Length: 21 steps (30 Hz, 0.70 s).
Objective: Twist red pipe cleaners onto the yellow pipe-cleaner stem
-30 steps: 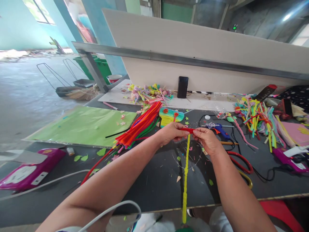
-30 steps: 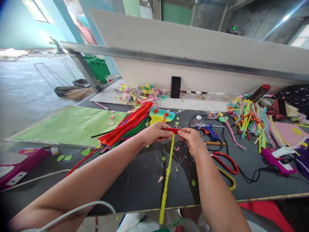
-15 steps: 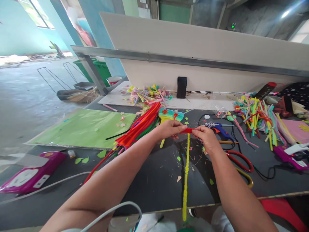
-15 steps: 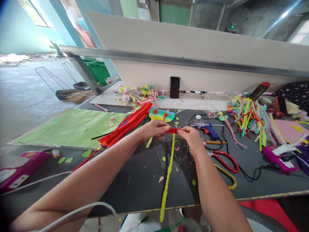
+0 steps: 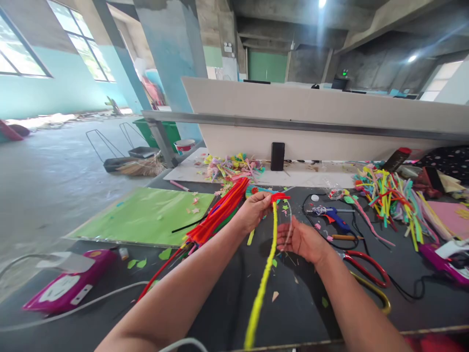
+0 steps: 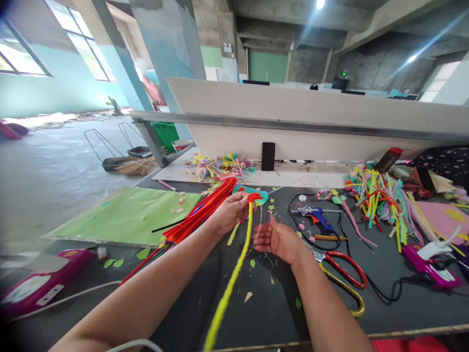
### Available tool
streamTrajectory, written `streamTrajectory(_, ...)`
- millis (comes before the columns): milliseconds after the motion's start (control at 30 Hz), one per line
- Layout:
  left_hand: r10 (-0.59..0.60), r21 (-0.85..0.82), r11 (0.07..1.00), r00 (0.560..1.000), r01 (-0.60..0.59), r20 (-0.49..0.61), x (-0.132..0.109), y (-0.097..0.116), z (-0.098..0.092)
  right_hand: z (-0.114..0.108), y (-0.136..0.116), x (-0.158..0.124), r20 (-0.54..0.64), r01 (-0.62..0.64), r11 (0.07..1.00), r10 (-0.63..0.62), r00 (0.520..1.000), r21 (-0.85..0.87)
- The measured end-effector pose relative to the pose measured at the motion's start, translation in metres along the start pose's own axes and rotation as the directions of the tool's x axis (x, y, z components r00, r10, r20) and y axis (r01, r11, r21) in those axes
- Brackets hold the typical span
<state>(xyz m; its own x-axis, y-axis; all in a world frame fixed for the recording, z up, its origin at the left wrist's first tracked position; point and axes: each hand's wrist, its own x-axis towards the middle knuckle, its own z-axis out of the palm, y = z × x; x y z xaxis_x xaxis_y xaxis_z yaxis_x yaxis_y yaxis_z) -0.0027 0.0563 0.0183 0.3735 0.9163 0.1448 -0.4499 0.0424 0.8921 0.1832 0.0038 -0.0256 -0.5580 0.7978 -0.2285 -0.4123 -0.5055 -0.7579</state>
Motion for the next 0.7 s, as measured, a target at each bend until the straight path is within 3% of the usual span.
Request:
streamTrajectory(100,0.054,-0.132,0.99,0.999,-0.053,-0.001,-0.001,0.003,0.003,0.007,0.004,-0.001,-0.009,0.017,1.0,-0.017,1.0,-0.003)
streamTrajectory(267,0.153,-0.289,0.946,0.988,-0.147,-0.004,-0.004,0.008,0.01,0.026,0.009,-0.007,0.214,-0.096,0.995,0.094,0.972,-0.003)
streamTrajectory(367,0.169,-0.302,0.94,0.986,-0.158,0.01,-0.006,0.01,0.012,0.029,0.009,-0.01,0.266,-0.007,1.0,0.005,0.964,0.009)
streamTrajectory(500,0.122,-0.323,0.942,0.991,-0.096,0.063,-0.003,0.01,0.006,0.022,0.0,-0.012,0.096,0.259,0.966,-0.26,0.961,0.022)
streamTrajectory(600,0.035,-0.348,0.938,0.994,0.002,0.1,0.0,0.01,0.001,0.018,-0.01,-0.013,-0.075,0.434,0.9,-0.436,0.897,-0.044)
streamTrajectory(700,-0.015,-0.324,0.944,0.988,0.065,0.155,0.002,0.014,-0.003,0.02,-0.013,-0.015,-0.116,0.488,0.863,-0.502,0.857,-0.131)
